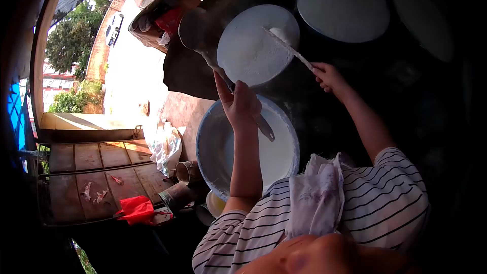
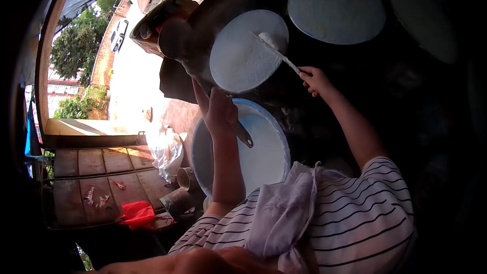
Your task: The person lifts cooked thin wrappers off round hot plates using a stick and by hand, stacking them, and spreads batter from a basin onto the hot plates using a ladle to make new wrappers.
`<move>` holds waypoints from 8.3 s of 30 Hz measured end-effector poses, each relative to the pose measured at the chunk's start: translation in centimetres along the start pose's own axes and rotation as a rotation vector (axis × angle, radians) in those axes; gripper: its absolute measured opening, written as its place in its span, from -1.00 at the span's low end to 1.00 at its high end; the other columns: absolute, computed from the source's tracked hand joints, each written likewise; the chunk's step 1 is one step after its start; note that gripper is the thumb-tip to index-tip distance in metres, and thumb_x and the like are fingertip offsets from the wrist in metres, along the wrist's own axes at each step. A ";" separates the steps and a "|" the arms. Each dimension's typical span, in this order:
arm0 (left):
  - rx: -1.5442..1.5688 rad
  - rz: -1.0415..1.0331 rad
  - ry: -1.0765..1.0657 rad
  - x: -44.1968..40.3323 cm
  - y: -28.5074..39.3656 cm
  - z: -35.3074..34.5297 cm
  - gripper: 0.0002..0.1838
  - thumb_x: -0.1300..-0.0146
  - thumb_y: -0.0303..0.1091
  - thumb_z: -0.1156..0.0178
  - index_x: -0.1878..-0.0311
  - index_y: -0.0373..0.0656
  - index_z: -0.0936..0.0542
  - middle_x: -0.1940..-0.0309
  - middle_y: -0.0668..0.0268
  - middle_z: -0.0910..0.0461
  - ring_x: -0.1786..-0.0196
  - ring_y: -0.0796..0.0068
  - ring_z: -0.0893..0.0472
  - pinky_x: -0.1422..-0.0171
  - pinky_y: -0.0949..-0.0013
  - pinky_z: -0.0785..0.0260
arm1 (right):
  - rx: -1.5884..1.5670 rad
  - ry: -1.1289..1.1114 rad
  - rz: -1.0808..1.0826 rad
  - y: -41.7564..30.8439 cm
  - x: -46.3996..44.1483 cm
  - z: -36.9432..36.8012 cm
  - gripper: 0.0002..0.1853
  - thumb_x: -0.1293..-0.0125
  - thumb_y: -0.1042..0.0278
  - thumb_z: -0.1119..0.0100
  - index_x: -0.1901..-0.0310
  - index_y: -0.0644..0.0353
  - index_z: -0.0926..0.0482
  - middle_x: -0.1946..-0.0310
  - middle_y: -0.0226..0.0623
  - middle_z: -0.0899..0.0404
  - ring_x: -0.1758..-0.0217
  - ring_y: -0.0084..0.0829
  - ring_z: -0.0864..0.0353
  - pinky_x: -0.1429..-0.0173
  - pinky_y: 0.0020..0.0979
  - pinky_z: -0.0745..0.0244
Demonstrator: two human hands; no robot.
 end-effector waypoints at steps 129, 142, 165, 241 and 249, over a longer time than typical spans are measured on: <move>-0.875 0.089 -2.059 82.7 -27.1 -38.5 -0.41 -0.36 -0.39 0.00 -0.44 0.17 -0.15 0.69 0.45 -0.29 0.76 0.66 -0.25 0.71 0.51 -0.13 | 0.569 1.930 -0.170 43.6 103.3 26.8 -0.65 0.04 0.49 -0.11 0.17 -0.01 -0.66 0.13 -0.28 -0.59 0.13 -0.16 -0.55 0.03 -0.28 -0.49; -0.980 -0.099 -2.279 79.6 -26.3 -33.0 -0.40 -0.35 -0.34 -0.02 -0.44 0.18 -0.14 0.43 0.28 -0.46 0.49 0.64 -0.28 0.30 0.55 -0.28 | 0.599 1.721 0.249 41.5 102.7 26.5 -0.71 0.13 0.64 -0.06 0.32 0.20 -0.65 0.30 -0.24 -0.60 0.15 -0.19 -0.57 0.10 -0.29 -0.45; -0.899 0.545 -2.050 74.9 -20.6 -31.3 -0.42 -0.43 -0.42 0.20 -0.48 0.00 0.03 0.72 0.50 -0.20 0.78 0.73 -0.15 0.76 0.60 -0.05 | 0.053 1.648 0.012 48.6 108.2 15.2 -0.69 0.18 0.62 -0.20 0.29 0.17 -0.67 0.27 -0.26 -0.63 0.16 -0.32 -0.58 0.10 -0.38 -0.47; -0.277 1.147 -2.155 92.4 -16.0 -37.2 -0.44 -0.45 -0.29 0.13 -0.46 0.21 0.00 0.60 0.51 -0.18 0.72 0.77 -0.12 0.73 0.65 -0.04 | -0.013 2.328 -0.709 44.2 98.0 9.6 -0.56 -0.25 0.42 0.05 -0.18 -0.09 -0.43 0.13 -0.08 -0.42 0.19 -0.07 -0.59 0.09 -0.14 -0.51; -0.329 1.550 -1.911 89.3 -17.6 -38.2 -0.87 -0.42 -0.25 0.02 0.01 0.22 -0.40 0.62 0.58 -0.20 0.70 0.79 -0.16 0.70 0.67 -0.04 | 0.101 2.274 -0.603 43.1 95.4 11.0 -0.63 -0.32 0.37 0.13 -0.14 0.00 -0.46 0.15 -0.09 -0.44 0.19 -0.06 -0.60 0.13 -0.17 -0.52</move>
Point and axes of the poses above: each hand's wrist, its own x-axis away from the middle knuckle, its own z-axis out of the back of the hand, y = z × x, the point moved 10 cm from there along -x, towards the middle knuckle
